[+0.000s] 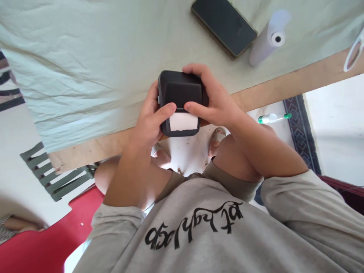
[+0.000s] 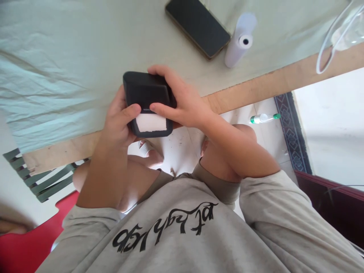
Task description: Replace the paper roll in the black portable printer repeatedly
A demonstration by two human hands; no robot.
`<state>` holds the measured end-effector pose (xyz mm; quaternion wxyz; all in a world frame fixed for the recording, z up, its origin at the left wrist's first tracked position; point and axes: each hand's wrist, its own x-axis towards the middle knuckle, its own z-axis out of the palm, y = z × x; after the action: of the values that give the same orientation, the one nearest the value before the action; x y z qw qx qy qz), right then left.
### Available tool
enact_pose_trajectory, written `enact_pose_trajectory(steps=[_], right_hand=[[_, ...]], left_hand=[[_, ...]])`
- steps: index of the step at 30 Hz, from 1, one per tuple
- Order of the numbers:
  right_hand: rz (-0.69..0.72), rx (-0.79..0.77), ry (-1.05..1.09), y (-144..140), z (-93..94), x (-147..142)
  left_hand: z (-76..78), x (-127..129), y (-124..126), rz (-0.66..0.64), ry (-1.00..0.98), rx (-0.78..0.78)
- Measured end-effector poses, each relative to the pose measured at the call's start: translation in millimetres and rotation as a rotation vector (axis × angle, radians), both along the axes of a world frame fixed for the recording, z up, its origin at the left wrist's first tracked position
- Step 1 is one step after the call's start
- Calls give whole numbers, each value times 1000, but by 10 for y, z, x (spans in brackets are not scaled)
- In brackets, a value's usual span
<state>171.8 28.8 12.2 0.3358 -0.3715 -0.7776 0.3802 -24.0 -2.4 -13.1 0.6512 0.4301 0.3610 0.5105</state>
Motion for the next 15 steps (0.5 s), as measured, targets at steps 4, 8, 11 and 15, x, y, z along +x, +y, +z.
enact_pose_trajectory(steps=[4, 8, 11, 15], right_hand=[[-3, 23, 22, -16, -20, 10], [16, 54, 12, -53, -22, 23], [26, 66, -10, -77, -8, 22], [7, 68, -71, -80, -23, 19]], left_hand=[[-36, -10, 16, 5, 38, 15], [-9, 7, 15, 16, 1, 76], [38, 23, 11, 3, -75, 99], [87, 43, -2, 104, -69, 47]])
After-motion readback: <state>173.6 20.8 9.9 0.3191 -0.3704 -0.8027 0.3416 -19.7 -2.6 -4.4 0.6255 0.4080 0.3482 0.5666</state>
